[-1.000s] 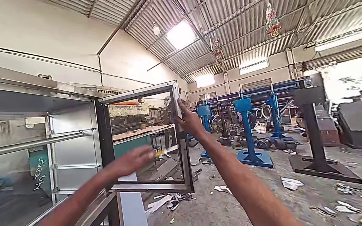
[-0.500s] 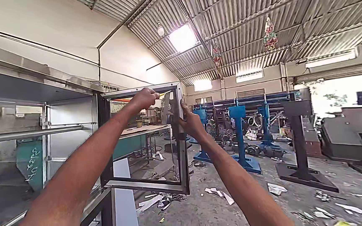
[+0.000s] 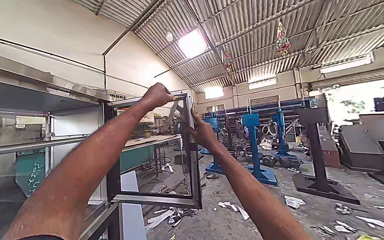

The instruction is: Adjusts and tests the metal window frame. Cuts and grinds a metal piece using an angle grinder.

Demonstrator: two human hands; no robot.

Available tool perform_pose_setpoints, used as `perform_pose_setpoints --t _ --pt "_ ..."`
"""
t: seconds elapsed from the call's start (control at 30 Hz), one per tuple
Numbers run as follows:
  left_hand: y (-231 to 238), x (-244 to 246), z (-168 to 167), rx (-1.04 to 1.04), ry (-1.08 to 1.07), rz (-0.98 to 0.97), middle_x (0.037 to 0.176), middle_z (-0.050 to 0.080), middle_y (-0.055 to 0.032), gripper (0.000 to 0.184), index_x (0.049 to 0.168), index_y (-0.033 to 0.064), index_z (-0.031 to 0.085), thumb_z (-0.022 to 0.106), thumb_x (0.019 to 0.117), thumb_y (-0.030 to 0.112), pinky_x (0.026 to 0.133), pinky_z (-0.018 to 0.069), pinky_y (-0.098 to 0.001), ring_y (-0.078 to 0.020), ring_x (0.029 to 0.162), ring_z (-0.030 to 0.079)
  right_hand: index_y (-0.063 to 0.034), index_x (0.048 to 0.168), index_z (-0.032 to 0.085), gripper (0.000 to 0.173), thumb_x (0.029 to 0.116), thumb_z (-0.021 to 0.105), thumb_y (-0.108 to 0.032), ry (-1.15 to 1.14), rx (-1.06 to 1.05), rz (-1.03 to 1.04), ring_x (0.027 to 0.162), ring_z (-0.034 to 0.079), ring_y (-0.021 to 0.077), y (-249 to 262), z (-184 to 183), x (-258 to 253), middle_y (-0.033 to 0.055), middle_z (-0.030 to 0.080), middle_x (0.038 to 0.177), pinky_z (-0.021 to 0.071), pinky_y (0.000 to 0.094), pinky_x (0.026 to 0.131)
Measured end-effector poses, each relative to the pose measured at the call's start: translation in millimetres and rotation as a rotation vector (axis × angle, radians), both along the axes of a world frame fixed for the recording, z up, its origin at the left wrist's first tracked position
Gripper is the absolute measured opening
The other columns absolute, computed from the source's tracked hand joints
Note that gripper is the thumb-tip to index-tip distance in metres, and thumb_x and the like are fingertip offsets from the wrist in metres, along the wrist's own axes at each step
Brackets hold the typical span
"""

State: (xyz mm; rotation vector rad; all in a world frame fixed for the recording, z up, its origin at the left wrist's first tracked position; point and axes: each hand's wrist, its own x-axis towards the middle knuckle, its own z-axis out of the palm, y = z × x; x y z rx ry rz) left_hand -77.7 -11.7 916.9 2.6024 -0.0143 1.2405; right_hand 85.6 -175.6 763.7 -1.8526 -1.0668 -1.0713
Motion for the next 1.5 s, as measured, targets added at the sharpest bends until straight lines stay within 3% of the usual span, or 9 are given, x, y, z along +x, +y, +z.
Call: perform_pose_setpoints --t 0.37,0.47,0.53,0.67,0.8,1.0,1.3,1.4,1.5 --pt "-13.8 -12.0 14.6 0.091 -0.013 0.021 0.075 0.070 -0.0096 0.023 0.091 0.0083 0.078 0.073 0.0926 0.031 0.067 0.0531 -0.0511 -0.0226 0.066 0.064 -0.0258 0.165 0.026 0.083 0.0949 0.070 -0.032 -0.010 0.013 0.026 0.086 0.072 0.0277 0.5 1.1 2.8 0.0136 0.074 0.097 0.0576 0.0500 0.084" --pt "-40.5 -32.8 30.5 -0.071 -0.186 -0.281 0.062 0.049 0.0025 0.024 0.097 0.0068 0.072 0.067 0.0982 0.030 0.048 0.0368 -0.0299 -0.0084 0.049 0.039 -0.0263 0.165 0.025 0.083 0.0950 0.070 -0.033 0.001 0.003 0.013 0.088 0.072 0.0295 2.9 2.2 5.0 0.0145 0.074 0.098 0.0573 0.0517 0.085" --pt "-70.4 -49.4 45.0 -0.099 -0.250 -0.390 0.061 0.050 0.0044 0.020 0.100 0.0085 0.073 0.069 0.0981 0.028 0.041 0.0307 -0.0218 -0.0044 0.044 0.036 -0.0275 0.166 0.023 0.084 0.0957 0.069 -0.033 0.017 -0.015 0.002 0.084 0.072 0.0291 -0.1 0.9 2.8 0.0135 0.074 0.095 0.0580 0.0513 0.082" --pt "-46.9 -43.2 33.9 0.124 -0.024 0.007 0.074 0.063 -0.0070 0.026 0.102 0.0095 0.077 0.068 0.0981 0.033 0.065 0.0485 -0.0474 -0.0204 0.064 0.055 -0.0271 0.166 0.023 0.085 0.0946 0.070 -0.034 -0.015 -0.015 0.028 0.086 0.072 0.0276 -4.0 3.4 -8.8 0.0129 0.074 0.097 0.0579 0.0495 0.084" --pt "0.2 -30.7 4.8 -0.057 0.056 -0.143 0.066 0.060 -0.0026 0.019 0.104 0.0089 0.077 0.068 0.0993 0.025 0.052 0.0423 -0.0289 -0.0096 0.052 0.047 -0.0253 0.166 0.023 0.086 0.0943 0.071 -0.033 -0.041 -0.007 0.046 0.082 0.072 0.0289 -3.8 0.2 -8.9 0.0137 0.074 0.093 0.0584 0.0514 0.081" --pt "-0.5 -22.5 8.8 -0.001 0.066 -0.033 0.080 0.070 -0.0066 0.019 0.103 0.0114 0.078 0.070 0.0970 0.027 0.066 0.0518 -0.0416 -0.0164 0.066 0.060 -0.0247 0.166 0.023 0.086 0.0942 0.070 -0.034 -0.064 -0.003 0.016 0.083 0.071 0.0281 -4.3 1.3 -10.8 0.0132 0.074 0.093 0.0579 0.0500 0.082" --pt "-21.3 -21.7 25.5 0.115 0.047 0.145 0.076 0.067 -0.0091 0.021 0.096 0.0097 0.078 0.074 0.0917 0.030 0.065 0.0503 -0.0494 -0.0219 0.066 0.060 -0.0274 0.166 0.023 0.086 0.0941 0.069 -0.034 -0.032 -0.011 -0.012 0.085 0.072 0.0282 -2.6 1.8 -9.4 0.0134 0.074 0.097 0.0575 0.0498 0.083" --pt "-34.7 -40.6 36.3 -0.003 -0.142 -0.080 0.066 0.055 -0.0042 0.024 0.092 0.0046 0.072 0.068 0.0960 0.028 0.057 0.0440 -0.0396 -0.0158 0.056 0.048 -0.0273 0.165 0.025 0.084 0.0940 0.069 -0.035 -0.011 -0.012 -0.014 0.085 0.071 0.0269 -3.2 1.4 -8.2 0.0128 0.073 0.095 0.0571 0.0483 0.083" --pt "-83.7 -84.0 65.2 -0.128 -0.458 -0.661 0.060 0.050 0.0053 0.018 0.089 0.0097 0.063 0.064 0.1015 0.022 0.043 0.0358 -0.0206 -0.0048 0.045 0.042 -0.0279 0.165 0.025 0.085 0.0934 0.071 -0.034 -0.019 -0.005 -0.018 0.082 0.071 0.0266 -4.8 1.5 -9.7 0.0127 0.073 0.093 0.0574 0.0481 0.081"
